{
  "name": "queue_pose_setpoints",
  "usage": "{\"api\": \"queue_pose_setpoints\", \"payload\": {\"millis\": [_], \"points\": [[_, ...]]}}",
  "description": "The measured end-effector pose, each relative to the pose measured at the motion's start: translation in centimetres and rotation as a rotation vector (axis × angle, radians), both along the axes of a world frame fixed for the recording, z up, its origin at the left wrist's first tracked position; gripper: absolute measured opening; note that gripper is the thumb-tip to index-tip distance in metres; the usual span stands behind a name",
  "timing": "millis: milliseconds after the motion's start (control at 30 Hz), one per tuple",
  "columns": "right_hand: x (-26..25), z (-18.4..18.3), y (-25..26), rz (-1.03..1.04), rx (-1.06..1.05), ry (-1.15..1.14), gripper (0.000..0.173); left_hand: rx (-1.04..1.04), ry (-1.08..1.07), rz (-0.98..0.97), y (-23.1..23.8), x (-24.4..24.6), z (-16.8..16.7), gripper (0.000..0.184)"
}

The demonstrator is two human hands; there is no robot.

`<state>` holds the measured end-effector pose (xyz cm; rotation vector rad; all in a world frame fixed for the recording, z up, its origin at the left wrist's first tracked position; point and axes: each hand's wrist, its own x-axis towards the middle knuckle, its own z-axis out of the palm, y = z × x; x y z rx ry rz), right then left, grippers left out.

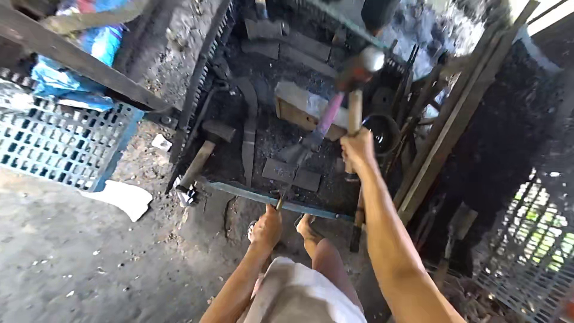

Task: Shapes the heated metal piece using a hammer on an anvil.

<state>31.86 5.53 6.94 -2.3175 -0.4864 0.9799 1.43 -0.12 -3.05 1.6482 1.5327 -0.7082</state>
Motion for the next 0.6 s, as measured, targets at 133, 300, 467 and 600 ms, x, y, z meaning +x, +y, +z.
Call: {"api": "queue_pose_setpoints", "payload": {"millis": [133,300,467,600], "points": [[2.0,18.2,-1.0,0.098,0.300,-0.241,0.042,-0.021,-0.052,-0.016,-0.6,-0.5,1.3,0.051],[6.0,31.1,-1.9,0.181,0.292,-0.730,0.050,0.019,-0.027,-0.019,-0.7,-0.4,0.7,0.049],[4.9,21.0,0.0,0.109,0.342,-1.017,0.064,0.006,0.028,-0.012,-1.7,-0.4,0.0,0.051],[-1.9,2.4,-0.9,0.174,0.174,-1.162,0.034,0.056,0.023,0.040,-2.9,-0.6,-2.9,0.047]]}}
